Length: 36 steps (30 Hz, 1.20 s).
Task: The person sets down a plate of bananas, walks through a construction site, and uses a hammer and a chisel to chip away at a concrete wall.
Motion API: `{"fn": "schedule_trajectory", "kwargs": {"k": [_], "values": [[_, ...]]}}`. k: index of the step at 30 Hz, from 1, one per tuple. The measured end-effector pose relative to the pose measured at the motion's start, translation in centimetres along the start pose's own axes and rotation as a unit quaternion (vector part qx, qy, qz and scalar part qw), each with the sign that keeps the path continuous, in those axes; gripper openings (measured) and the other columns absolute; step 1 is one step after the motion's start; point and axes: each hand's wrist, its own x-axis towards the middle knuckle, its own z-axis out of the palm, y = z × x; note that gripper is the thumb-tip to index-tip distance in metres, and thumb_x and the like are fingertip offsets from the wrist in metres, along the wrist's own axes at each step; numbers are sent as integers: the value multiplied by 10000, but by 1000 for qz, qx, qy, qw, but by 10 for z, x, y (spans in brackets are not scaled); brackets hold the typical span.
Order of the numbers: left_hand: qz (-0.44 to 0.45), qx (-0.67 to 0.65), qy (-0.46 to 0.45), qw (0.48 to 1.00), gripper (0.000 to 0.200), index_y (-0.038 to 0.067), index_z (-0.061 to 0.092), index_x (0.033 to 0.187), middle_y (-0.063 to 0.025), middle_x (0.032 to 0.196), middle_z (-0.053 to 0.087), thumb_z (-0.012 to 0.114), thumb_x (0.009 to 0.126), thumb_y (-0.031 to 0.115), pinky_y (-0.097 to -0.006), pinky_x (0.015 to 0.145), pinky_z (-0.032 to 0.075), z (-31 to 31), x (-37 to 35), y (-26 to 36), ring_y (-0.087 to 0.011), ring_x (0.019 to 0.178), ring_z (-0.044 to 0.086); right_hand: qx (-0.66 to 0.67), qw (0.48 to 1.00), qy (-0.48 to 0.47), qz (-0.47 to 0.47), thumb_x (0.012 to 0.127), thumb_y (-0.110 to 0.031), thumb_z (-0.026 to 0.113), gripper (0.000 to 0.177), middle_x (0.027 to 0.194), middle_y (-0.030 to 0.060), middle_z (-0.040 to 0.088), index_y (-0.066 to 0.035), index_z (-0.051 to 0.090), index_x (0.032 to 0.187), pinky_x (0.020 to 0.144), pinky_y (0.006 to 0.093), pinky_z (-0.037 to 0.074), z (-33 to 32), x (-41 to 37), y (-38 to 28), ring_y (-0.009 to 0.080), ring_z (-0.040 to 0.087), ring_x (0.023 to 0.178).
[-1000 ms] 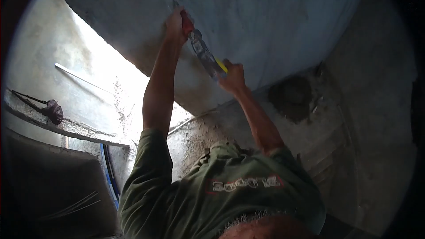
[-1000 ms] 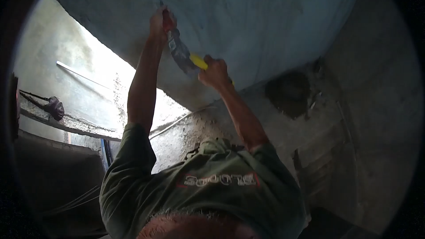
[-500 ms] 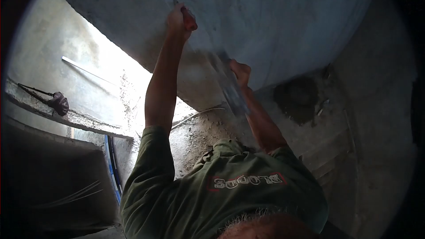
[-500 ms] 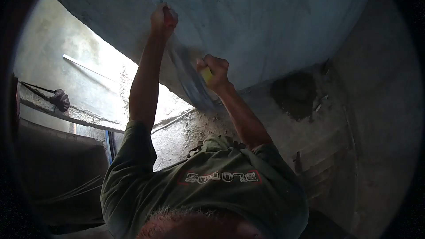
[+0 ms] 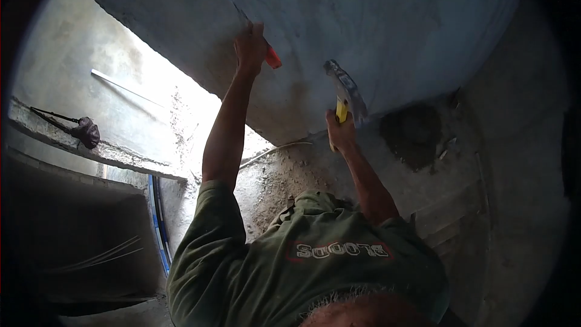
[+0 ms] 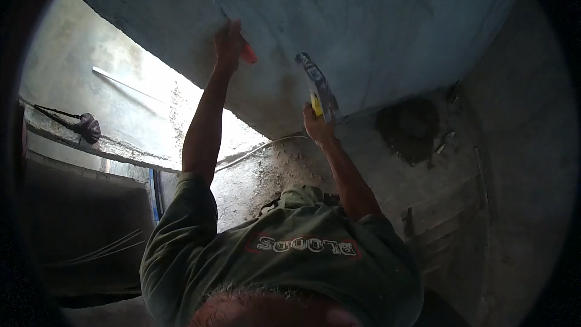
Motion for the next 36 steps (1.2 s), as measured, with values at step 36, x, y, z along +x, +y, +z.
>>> {"fn": "schedule_trajectory", "kwargs": {"k": [36], "values": [[-274,-540,23,796,195,97,425,700,-34,534,386,426,839,234,-309,381,319,7,31,42,-175,438,398,20,997,-43,54,795,-186,579,203,584,76,510,-34,477,707,491,273,398,32,52,-98,154,503,524]]}}
